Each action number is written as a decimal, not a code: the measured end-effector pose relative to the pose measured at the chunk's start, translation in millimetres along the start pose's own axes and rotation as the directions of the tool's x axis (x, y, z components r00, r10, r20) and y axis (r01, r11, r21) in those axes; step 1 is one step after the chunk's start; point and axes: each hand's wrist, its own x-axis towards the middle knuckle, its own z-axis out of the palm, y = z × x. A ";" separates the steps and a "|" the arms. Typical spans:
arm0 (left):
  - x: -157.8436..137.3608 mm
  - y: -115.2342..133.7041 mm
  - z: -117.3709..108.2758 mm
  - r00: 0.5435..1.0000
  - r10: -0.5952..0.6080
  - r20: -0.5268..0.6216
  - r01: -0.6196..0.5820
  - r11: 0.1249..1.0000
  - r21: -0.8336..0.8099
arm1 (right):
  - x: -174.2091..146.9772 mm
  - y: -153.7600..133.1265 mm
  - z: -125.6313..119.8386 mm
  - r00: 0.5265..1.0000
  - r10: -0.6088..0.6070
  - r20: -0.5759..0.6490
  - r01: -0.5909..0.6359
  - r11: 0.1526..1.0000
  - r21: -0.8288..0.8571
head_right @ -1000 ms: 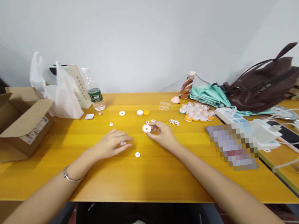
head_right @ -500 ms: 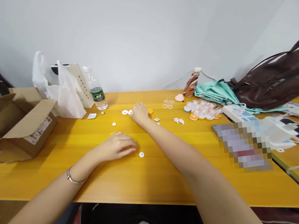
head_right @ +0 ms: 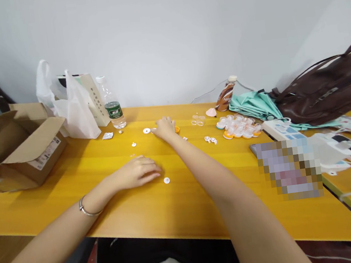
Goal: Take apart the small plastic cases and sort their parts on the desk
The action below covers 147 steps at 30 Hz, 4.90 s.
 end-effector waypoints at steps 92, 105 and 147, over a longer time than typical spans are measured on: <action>-9.5 -51.1 -6.5 0.720 -0.611 -0.329 0.562 0.792 -0.241 | -159.2 64.9 -25.5 0.887 -0.444 -0.130 0.416 0.643 0.643; 14.0 23.8 25.0 0.927 -0.373 -0.043 0.330 0.863 -0.382 | -168.1 51.8 -23.9 0.902 -0.431 0.024 0.190 0.447 0.874; 13.9 36.4 32.6 0.922 -0.387 0.037 0.350 0.786 -0.510 | -173.0 43.3 -36.9 0.871 -0.487 0.060 0.409 0.789 0.459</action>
